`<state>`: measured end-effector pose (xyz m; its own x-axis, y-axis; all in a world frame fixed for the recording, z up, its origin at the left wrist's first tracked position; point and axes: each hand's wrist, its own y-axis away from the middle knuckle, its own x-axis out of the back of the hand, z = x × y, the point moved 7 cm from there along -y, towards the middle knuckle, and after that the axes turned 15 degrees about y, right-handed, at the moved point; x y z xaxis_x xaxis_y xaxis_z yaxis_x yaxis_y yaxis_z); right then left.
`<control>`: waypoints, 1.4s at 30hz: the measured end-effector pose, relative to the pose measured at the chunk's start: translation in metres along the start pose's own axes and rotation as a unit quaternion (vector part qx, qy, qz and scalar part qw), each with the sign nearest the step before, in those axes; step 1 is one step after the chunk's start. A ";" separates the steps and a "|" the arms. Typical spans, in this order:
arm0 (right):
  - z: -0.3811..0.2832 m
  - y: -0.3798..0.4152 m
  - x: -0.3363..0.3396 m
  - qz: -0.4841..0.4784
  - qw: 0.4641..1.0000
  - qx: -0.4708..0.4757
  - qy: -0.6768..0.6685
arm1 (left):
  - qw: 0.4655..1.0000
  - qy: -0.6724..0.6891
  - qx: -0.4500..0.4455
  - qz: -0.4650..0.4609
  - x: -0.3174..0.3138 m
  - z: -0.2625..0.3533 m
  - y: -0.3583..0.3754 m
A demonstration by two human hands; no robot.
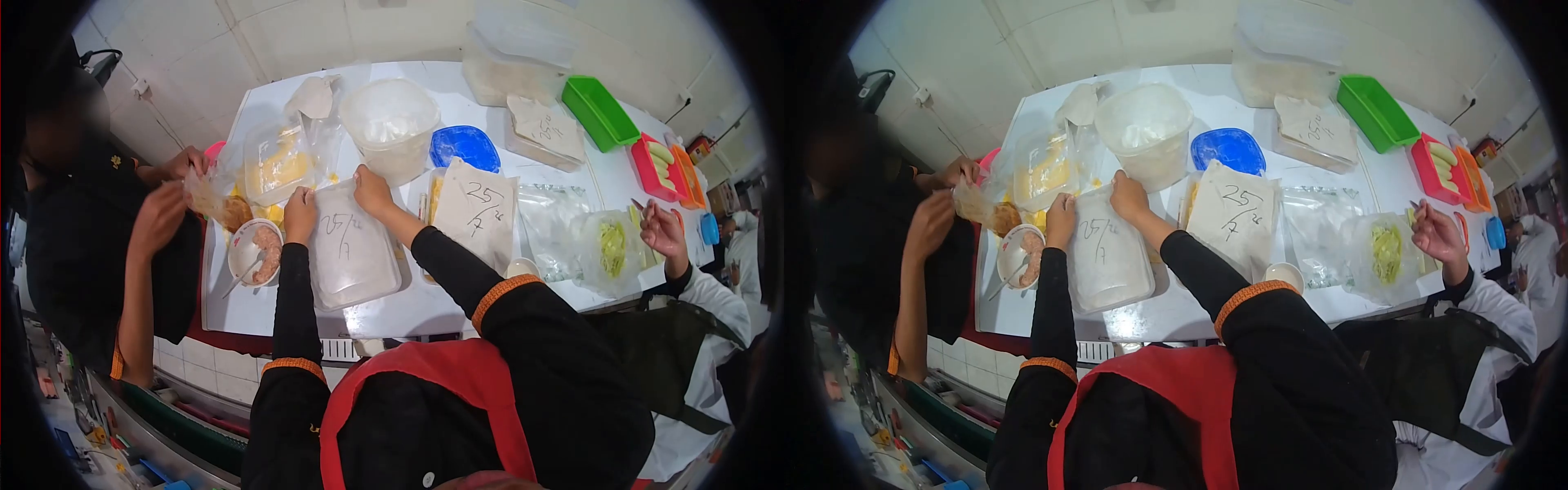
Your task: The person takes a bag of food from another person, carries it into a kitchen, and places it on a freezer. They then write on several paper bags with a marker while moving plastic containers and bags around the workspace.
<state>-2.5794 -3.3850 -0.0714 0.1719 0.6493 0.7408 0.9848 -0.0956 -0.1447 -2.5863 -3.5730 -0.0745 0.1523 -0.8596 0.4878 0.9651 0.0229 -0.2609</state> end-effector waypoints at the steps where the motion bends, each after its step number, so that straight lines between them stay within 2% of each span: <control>1: 0.001 0.001 0.001 -0.003 1.000 -0.002 0.007 | 0.999 -0.047 -0.024 0.007 0.000 0.008 0.002; 3: 0.001 0.000 -0.002 -0.004 1.000 -0.003 0.021 | 0.987 -0.140 -0.076 0.026 -0.002 0.023 0.008; 6: -0.009 0.002 0.003 -0.008 0.995 0.005 0.103 | 0.963 -0.172 -0.209 0.017 -0.007 0.055 0.019; 8: -0.016 -0.001 0.002 0.074 0.981 0.087 0.158 | 0.957 -0.194 -0.218 -0.002 -0.013 0.055 0.022; 10: -0.030 -0.001 0.002 0.028 0.957 0.149 0.248 | 0.965 -0.204 -0.160 -0.041 -0.018 0.046 0.020; 12: -0.029 -0.008 -0.006 -0.032 0.961 0.144 0.234 | 0.972 -0.223 -0.062 -0.049 -0.018 0.036 0.014; 15: -0.004 -0.023 -0.026 -0.047 0.973 0.080 0.212 | 0.975 -0.215 -0.044 -0.017 -0.016 0.039 0.010; 17: -0.011 -0.021 -0.028 -0.035 0.956 0.166 0.240 | 0.968 -0.247 -0.028 -0.033 -0.018 0.043 0.011; 21: -0.002 -0.024 -0.036 -0.080 0.958 0.138 0.239 | 0.967 -0.250 -0.039 -0.036 -0.026 0.032 0.002; 24: -0.003 -0.019 -0.023 -0.114 0.975 0.034 0.188 | 0.965 -0.256 0.010 -0.064 -0.025 0.038 0.001; 25: -0.006 -0.016 -0.021 -0.066 0.978 0.071 0.183 | 0.965 -0.256 0.015 -0.060 -0.025 0.037 0.002; 28: -0.018 -0.010 -0.009 -0.048 0.978 0.094 0.182 | 0.963 -0.265 0.008 -0.039 -0.024 0.033 0.001; 30: -0.019 -0.007 -0.010 -0.057 0.973 0.076 0.209 | 0.969 -0.247 0.006 -0.020 -0.018 0.043 0.005; 31: -0.028 0.002 -0.001 -0.039 0.968 0.102 0.226 | 0.972 -0.234 0.005 -0.014 -0.019 0.045 0.006; 32: -0.038 0.015 0.009 -0.024 0.961 0.127 0.244 | 0.971 -0.234 -0.037 0.013 -0.017 0.050 0.008; 34: -0.069 0.056 0.053 -0.087 0.931 0.190 0.300 | 0.963 -0.234 -0.118 0.066 -0.012 0.058 0.008; 36: -0.092 0.093 0.116 -0.296 0.865 0.326 0.241 | 0.960 -0.177 -0.200 0.087 -0.011 0.081 0.016; 38: -0.066 0.088 0.170 -0.479 0.805 0.337 0.091 | 0.956 -0.109 -0.261 0.081 -0.008 0.109 0.030; 39: -0.055 0.065 0.214 -0.429 0.843 0.322 0.039 | 0.953 -0.068 -0.286 0.070 -0.007 0.131 0.036; 40: -0.036 0.036 0.260 -0.339 0.908 0.235 0.074 | 0.948 -0.026 -0.311 0.060 -0.007 0.155 0.041; 41: -0.005 -0.005 0.301 -0.215 0.945 0.243 0.034 | 0.940 -0.002 -0.337 0.044 -0.008 0.181 0.044; 42: 0.035 -0.035 0.341 -0.123 0.988 0.089 0.001 | 0.931 0.022 -0.363 0.029 -0.008 0.209 0.045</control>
<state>-2.5557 -3.1343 0.1636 -0.0711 0.6355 0.7688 0.9771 0.1992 -0.0742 -2.4999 -3.4588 0.0840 0.1760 -0.8879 0.4250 0.5554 -0.2669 -0.7876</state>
